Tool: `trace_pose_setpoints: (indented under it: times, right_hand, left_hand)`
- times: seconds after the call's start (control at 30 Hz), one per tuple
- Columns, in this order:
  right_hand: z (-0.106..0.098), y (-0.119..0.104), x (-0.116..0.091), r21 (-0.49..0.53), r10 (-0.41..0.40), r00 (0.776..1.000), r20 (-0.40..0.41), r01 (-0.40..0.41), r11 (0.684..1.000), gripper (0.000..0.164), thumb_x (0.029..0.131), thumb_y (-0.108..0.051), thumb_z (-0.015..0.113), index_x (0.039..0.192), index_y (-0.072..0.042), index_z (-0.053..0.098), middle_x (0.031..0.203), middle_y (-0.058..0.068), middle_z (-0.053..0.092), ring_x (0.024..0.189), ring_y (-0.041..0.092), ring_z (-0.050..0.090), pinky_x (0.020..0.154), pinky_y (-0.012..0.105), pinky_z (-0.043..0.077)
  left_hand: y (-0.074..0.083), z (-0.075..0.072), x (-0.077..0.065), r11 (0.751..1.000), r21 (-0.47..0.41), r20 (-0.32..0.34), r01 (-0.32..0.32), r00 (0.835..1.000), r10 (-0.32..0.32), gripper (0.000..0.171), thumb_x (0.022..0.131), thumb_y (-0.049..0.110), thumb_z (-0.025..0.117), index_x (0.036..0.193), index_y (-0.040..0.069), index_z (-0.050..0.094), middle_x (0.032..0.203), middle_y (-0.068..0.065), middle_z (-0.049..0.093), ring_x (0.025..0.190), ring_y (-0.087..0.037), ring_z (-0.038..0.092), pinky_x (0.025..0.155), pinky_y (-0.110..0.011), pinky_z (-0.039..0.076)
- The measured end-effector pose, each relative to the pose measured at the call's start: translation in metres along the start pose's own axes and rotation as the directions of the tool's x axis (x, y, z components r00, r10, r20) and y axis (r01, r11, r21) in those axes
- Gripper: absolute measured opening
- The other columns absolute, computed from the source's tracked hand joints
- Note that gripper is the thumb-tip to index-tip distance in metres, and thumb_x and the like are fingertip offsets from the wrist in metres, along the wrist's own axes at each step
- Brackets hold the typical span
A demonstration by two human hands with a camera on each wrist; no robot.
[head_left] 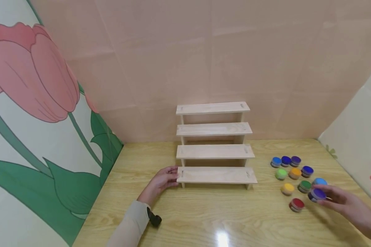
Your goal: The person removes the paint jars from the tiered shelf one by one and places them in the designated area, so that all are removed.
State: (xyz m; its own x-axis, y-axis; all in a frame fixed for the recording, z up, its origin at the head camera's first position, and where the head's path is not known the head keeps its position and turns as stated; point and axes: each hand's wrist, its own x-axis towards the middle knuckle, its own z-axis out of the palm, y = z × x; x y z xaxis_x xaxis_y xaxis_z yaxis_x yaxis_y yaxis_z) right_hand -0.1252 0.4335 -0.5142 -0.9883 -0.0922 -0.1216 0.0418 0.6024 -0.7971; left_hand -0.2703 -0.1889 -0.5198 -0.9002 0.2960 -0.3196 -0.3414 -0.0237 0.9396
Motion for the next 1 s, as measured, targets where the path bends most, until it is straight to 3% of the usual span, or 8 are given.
trace_pose_setpoints:
  times: [0.1, 0.2, 0.43, 0.67, 0.73, 0.8, 0.9, 1.0]
  right_hand:
    - [0.0, 0.002, 0.001, -0.052, 0.039, 0.999, 0.012, -0.039, 0.998, 0.059, 0.101, -0.03, 0.063, 0.145, 0.005, 0.045, 0.133, 0.004, 0.06, 0.094, -0.021, 0.048, 0.074, 0.018, 0.056]
    - [0.0, 0.004, 0.003, -0.098, 0.065, 0.998, 0.023, -0.063, 0.993, 0.063, 0.101, -0.034, 0.062, 0.146, 0.005, 0.043, 0.143, 0.04, 0.039, 0.094, -0.024, 0.042, 0.073, 0.018, 0.055]
    - [0.0, 0.013, 0.007, -0.161, 0.079, 0.997, 0.02, -0.075, 0.984, 0.067, 0.099, -0.038, 0.065, 0.144, 0.006, 0.045, 0.144, 0.04, 0.039, 0.098, -0.015, 0.049, 0.075, 0.023, 0.056]
    - [0.005, 0.02, 0.009, -0.133, 0.075, 0.997, 0.022, -0.072, 0.988, 0.066, 0.098, -0.034, 0.066, 0.143, 0.009, 0.045, 0.141, 0.039, 0.044, 0.092, -0.026, 0.037, 0.072, 0.015, 0.052]
    - [0.006, 0.02, 0.01, -0.142, 0.093, 0.995, 0.028, -0.088, 0.986, 0.067, 0.098, -0.034, 0.066, 0.144, 0.009, 0.044, 0.141, 0.039, 0.043, 0.099, -0.014, 0.051, 0.078, 0.023, 0.055]
    - [0.006, 0.02, 0.011, -0.146, 0.112, 0.993, 0.038, -0.106, 0.984, 0.068, 0.098, -0.036, 0.065, 0.145, 0.009, 0.042, 0.143, 0.04, 0.04, 0.109, 0.012, 0.062, 0.086, 0.038, 0.058]
    - [0.008, 0.02, 0.012, -0.144, 0.124, 0.991, 0.042, -0.117, 0.983, 0.069, 0.099, -0.035, 0.065, 0.145, 0.01, 0.041, 0.144, 0.042, 0.037, 0.124, 0.058, 0.046, 0.09, 0.064, 0.05]
    - [0.008, 0.021, 0.013, -0.143, 0.128, 0.991, 0.043, -0.121, 0.982, 0.068, 0.1, -0.035, 0.064, 0.146, 0.01, 0.04, 0.145, 0.042, 0.036, 0.128, 0.064, 0.037, 0.089, 0.071, 0.044]
  left_hand:
    - [0.001, 0.0, 0.001, 1.0, 0.001, 0.002, -0.002, 1.0, 0.002, 0.056, 0.097, 0.002, 0.063, 0.149, -0.004, 0.043, 0.127, -0.015, 0.055, 0.09, -0.018, 0.064, 0.074, -0.029, 0.06]
    - [0.002, 0.001, 0.001, 1.0, -0.008, -0.002, 0.002, 1.0, -0.002, 0.055, 0.097, 0.001, 0.062, 0.149, -0.004, 0.043, 0.124, -0.014, 0.056, 0.089, -0.018, 0.064, 0.075, -0.029, 0.06]
    - [0.001, 0.001, 0.0, 1.0, 0.0, -0.001, -0.006, 1.0, 0.006, 0.055, 0.098, 0.001, 0.062, 0.149, -0.005, 0.042, 0.125, -0.014, 0.056, 0.089, -0.018, 0.064, 0.074, -0.028, 0.059]
    - [0.001, 0.002, -0.001, 1.0, -0.003, -0.002, -0.007, 1.0, 0.007, 0.054, 0.098, 0.0, 0.062, 0.148, -0.005, 0.043, 0.123, -0.013, 0.057, 0.088, -0.017, 0.064, 0.073, -0.027, 0.059]
    - [0.001, 0.002, -0.002, 1.0, 0.0, 0.002, -0.012, 1.0, 0.012, 0.054, 0.098, 0.0, 0.061, 0.148, -0.005, 0.043, 0.124, -0.013, 0.057, 0.088, -0.017, 0.064, 0.073, -0.027, 0.059]
    - [0.001, 0.002, -0.002, 1.0, -0.004, 0.004, -0.013, 1.0, 0.013, 0.054, 0.097, 0.0, 0.061, 0.148, -0.005, 0.042, 0.124, -0.014, 0.057, 0.088, -0.017, 0.064, 0.073, -0.027, 0.059]
    - [0.0, 0.002, -0.002, 1.0, -0.005, 0.007, -0.016, 1.0, 0.016, 0.055, 0.097, 0.0, 0.062, 0.148, -0.006, 0.042, 0.124, -0.014, 0.057, 0.088, -0.017, 0.064, 0.073, -0.027, 0.059]
    - [0.0, 0.001, -0.002, 1.0, -0.001, 0.008, -0.021, 1.0, 0.021, 0.055, 0.098, 0.001, 0.062, 0.149, -0.005, 0.042, 0.126, -0.014, 0.057, 0.088, -0.017, 0.064, 0.074, -0.027, 0.059]
